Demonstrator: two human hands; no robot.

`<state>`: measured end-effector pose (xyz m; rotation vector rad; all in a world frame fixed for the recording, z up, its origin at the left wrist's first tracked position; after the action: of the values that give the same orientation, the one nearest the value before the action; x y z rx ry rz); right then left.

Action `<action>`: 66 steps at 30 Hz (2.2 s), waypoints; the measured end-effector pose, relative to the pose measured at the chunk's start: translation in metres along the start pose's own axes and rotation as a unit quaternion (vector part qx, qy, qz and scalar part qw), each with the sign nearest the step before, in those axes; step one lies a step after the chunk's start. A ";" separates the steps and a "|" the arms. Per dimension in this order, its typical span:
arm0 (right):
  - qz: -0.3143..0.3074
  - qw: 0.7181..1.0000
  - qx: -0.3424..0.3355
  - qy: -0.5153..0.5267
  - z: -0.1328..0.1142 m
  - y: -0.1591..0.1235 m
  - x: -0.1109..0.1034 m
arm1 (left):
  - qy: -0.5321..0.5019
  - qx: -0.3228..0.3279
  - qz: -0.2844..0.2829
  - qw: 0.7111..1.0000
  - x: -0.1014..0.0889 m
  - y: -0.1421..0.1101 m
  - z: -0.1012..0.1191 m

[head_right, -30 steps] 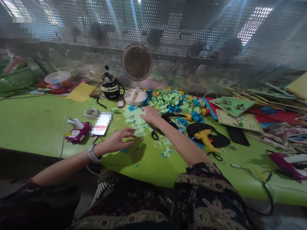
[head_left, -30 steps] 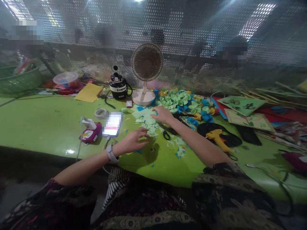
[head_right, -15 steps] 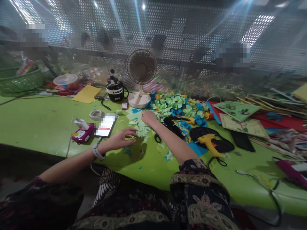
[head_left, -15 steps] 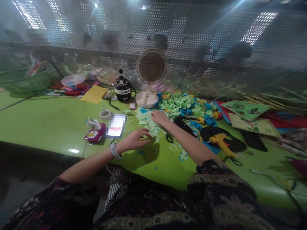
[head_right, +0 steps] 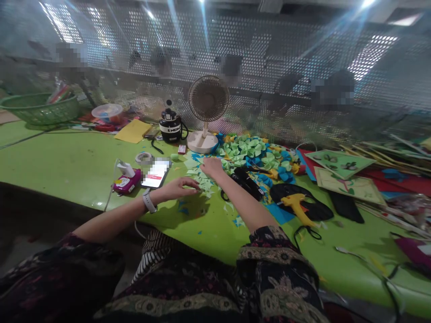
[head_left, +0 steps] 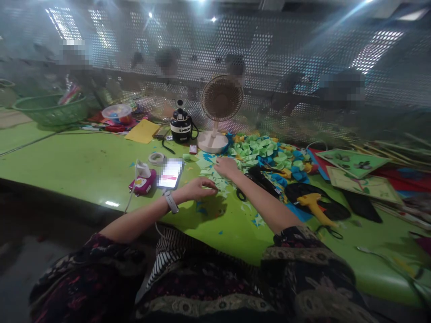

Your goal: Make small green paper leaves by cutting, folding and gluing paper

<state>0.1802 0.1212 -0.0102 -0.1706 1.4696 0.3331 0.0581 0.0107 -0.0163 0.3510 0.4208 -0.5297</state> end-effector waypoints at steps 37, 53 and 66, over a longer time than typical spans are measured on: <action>0.311 0.902 -0.297 0.049 -0.010 -0.172 -0.040 | -0.539 -0.235 0.060 0.807 0.030 0.013 -0.003; 0.288 0.828 -0.022 0.481 0.022 -0.159 -0.026 | -0.569 -0.178 -0.033 0.802 0.053 0.006 0.003; 0.228 0.817 -0.004 0.529 0.017 -0.158 -0.019 | -0.473 -0.135 0.029 0.870 0.047 0.002 0.001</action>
<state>0.2465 -0.0247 -0.0039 0.0165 2.6359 0.6987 0.0967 -0.0073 -0.0368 -0.1892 -0.4714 -0.5134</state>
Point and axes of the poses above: each hand's wrist, its own y-axis towards the middle knuckle, its own x-axis out of the palm, z = x × y, the point moved 6 cm from there along y, towards the middle knuckle, and after that the axes turned 3 degrees about -y, right-handed, at the moved point
